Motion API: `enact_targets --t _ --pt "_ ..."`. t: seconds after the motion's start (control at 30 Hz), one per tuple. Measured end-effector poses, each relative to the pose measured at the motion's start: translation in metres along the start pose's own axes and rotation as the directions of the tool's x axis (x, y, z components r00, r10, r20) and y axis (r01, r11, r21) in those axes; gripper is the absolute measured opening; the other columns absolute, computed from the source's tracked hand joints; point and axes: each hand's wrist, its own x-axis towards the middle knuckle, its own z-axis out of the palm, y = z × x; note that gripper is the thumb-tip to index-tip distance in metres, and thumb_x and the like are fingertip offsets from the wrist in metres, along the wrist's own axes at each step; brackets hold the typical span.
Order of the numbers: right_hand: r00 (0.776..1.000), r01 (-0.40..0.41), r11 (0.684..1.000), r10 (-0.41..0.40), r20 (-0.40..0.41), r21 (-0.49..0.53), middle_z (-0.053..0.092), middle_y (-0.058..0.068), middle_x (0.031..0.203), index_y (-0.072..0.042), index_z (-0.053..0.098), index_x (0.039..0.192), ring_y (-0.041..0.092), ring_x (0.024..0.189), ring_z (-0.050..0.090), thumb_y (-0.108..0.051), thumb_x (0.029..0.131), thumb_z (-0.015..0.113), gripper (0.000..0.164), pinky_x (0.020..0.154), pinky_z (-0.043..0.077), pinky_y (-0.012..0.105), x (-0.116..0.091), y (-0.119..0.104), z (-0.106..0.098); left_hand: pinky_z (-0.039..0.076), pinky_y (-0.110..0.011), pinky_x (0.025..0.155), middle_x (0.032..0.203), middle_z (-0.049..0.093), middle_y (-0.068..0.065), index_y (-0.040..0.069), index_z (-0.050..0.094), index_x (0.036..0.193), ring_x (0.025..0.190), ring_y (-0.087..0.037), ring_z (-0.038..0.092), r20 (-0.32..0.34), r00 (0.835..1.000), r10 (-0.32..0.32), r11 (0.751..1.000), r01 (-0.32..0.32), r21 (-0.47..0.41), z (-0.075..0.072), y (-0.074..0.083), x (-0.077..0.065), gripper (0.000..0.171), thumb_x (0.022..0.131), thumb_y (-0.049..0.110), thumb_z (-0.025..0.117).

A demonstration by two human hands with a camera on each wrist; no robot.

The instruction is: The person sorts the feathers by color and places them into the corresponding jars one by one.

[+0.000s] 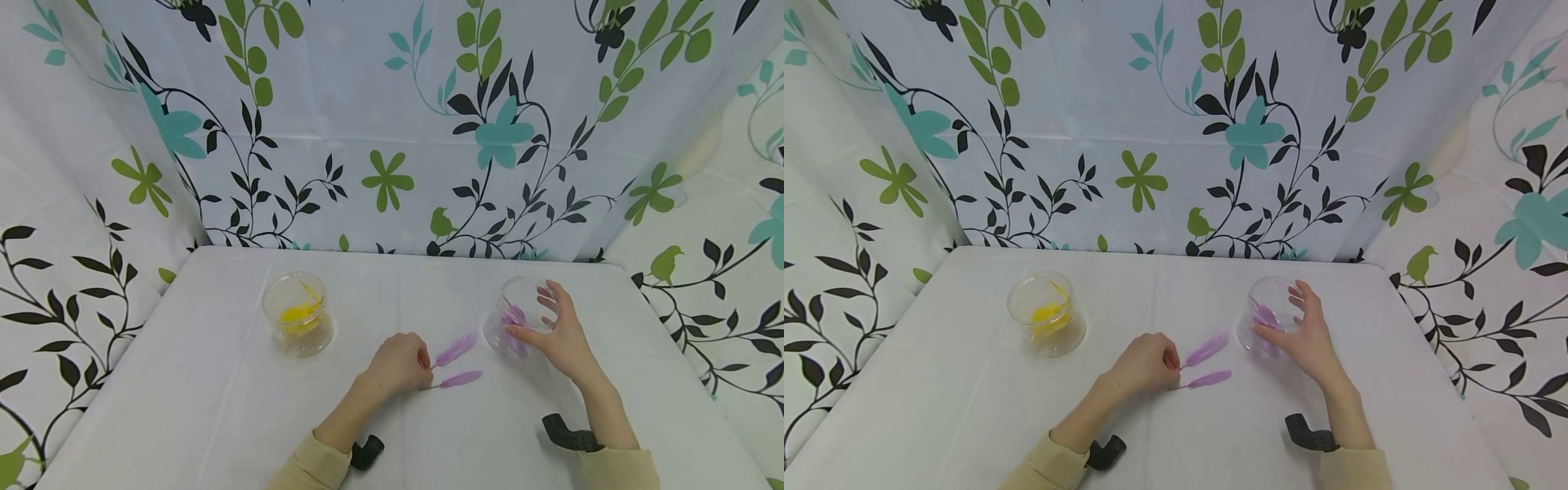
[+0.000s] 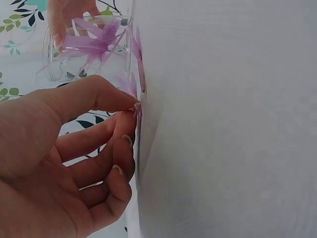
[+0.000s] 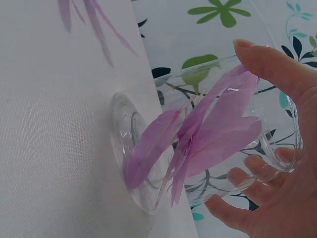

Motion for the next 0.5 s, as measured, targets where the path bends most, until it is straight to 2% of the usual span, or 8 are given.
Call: enact_targets --t 0.13,0.3,0.5 --pt "1.000 -0.002 1.000 0.002 0.000 -0.005 0.030 0.025 0.155 -0.009 0.010 0.158 0.046 0.142 0.031 -0.025 0.080 0.085 0.109 0.108 0.033 0.068 -0.0001 -0.0004 0.0000 0.045 -0.023 0.055 0.068 0.062 0.006 0.011 0.072 0.071 0.060 -0.009 0.052 0.001 1.000 -0.009 1.000 0.009 -0.004 -0.0011 0.0009 -0.0016 0.006 0.074 0.009 0.076" --pt "1.000 -0.007 1.000 0.007 0.001 -0.009 0.029 0.025 0.155 -0.009 0.010 0.158 0.046 0.142 0.030 -0.026 0.081 0.085 0.109 0.108 0.032 0.069 -0.0005 -0.0007 -0.0003 0.045 -0.023 0.056 0.071 0.061 0.006 0.011 0.071 0.073 0.062 -0.010 0.052 0.031 0.999 -0.014 0.999 0.015 -0.028 -0.0032 0.0003 -0.0017 0.007 0.079 0.011 0.074" --pt "1.000 -0.011 1.000 0.011 0.003 -0.011 0.029 0.024 0.156 -0.010 0.009 0.158 0.046 0.143 0.031 -0.027 0.081 0.085 0.109 0.108 0.033 0.068 -0.0006 -0.0007 -0.0001 0.047 -0.024 0.063 0.075 0.061 0.006 0.012 0.068 0.082 0.067 -0.009 0.054 0.079 0.997 0.015 0.991 -0.004 -0.136 -0.0092 -0.0016 0.0005 0.005 0.086 0.014 0.070"
